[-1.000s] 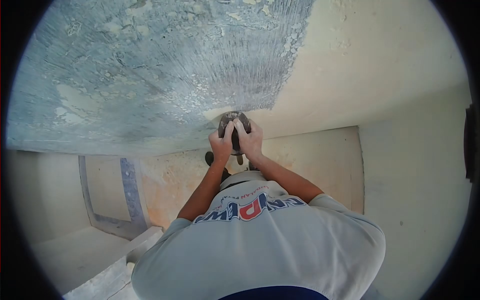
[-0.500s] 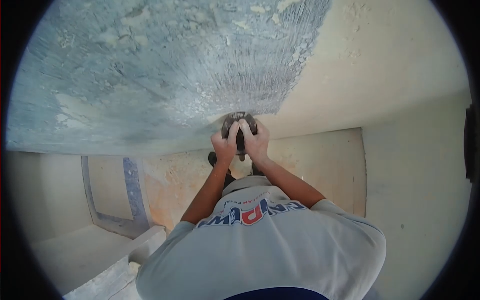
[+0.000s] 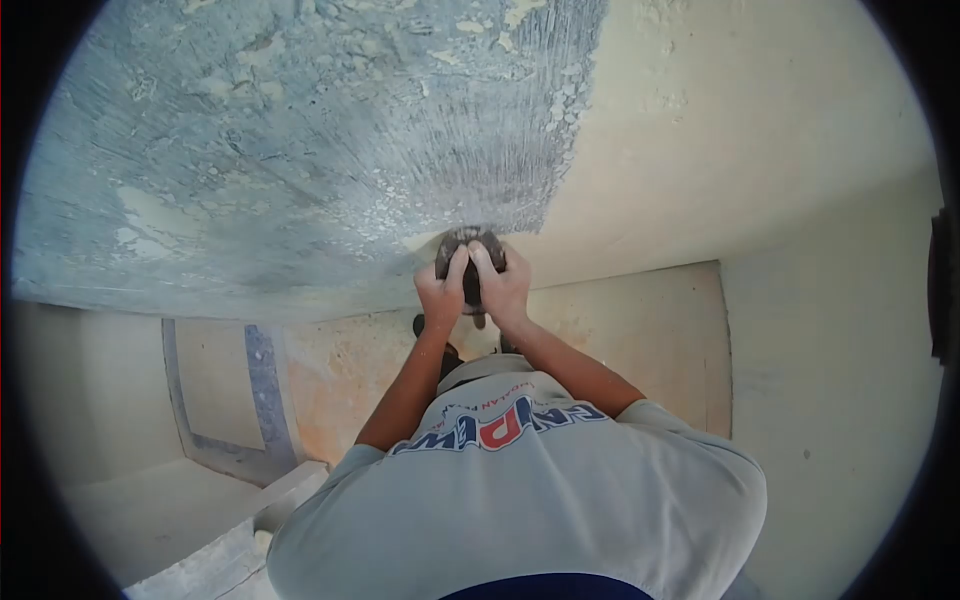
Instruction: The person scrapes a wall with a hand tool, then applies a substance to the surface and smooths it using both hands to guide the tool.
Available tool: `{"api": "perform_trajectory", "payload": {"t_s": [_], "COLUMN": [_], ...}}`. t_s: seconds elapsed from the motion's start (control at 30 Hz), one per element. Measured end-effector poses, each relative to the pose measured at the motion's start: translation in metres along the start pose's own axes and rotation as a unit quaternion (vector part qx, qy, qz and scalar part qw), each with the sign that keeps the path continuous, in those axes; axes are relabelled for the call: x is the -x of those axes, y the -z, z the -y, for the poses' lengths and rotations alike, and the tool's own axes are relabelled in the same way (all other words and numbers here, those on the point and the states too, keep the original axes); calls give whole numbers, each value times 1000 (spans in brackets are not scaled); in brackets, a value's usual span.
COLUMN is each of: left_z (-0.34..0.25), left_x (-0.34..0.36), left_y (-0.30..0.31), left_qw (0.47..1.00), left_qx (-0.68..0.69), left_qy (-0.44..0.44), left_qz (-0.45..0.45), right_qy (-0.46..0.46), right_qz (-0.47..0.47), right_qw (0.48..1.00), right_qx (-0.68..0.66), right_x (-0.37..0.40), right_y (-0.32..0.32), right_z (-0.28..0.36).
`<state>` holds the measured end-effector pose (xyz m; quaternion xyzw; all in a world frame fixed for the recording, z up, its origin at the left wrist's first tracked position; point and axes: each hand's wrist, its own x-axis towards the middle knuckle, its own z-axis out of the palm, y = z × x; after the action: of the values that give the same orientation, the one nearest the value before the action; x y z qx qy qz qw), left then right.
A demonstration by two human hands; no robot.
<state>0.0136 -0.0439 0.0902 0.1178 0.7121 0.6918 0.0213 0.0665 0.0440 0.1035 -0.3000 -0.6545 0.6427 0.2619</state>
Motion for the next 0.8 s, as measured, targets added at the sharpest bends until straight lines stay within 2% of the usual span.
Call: {"api": "perform_trajectory", "payload": {"t_s": [0.13, 0.2, 0.27, 0.37, 0.4, 0.5, 0.53, 0.7, 0.8], "left_z": [26, 32, 8, 22, 32, 2, -6, 29, 15], "left_x": [10, 9, 1, 8, 14, 8, 3, 14, 14], "left_y": [3, 0, -2, 5, 1, -3, -3, -1, -4], "left_qw": [999, 1000, 999, 1000, 999, 999, 999, 998, 998], "left_qx": [-3, 12, 39, -10, -13, -32, -6, -14, -4], "left_qy": [50, 29, -1, 25, 38, -4, 5, 26, 29], "left_qz": [3, -6, -11, 0, -24, -42, -43, -53, -59], "right_qy": [17, 14, 0, -4, -4, 39, 3, 31, 10], "right_qz": [-18, -15, 11, 15, 13, 9, 40, 14, 27], "right_qw": [1000, 999, 1000, 1000, 1000, 999, 998, 999, 999], "right_qx": [19, 34, 23, 17, 21, 36, 52, 32, 15], "right_x": [7, 6, 3, 5, 5, 2, -2, 4, 0], "right_y": [-1, 3, 4, 1, 2, 6, 7, 3, 7], "right_z": [-18, -12, 15, -10, -24, 14, 24, -7, -4]}}
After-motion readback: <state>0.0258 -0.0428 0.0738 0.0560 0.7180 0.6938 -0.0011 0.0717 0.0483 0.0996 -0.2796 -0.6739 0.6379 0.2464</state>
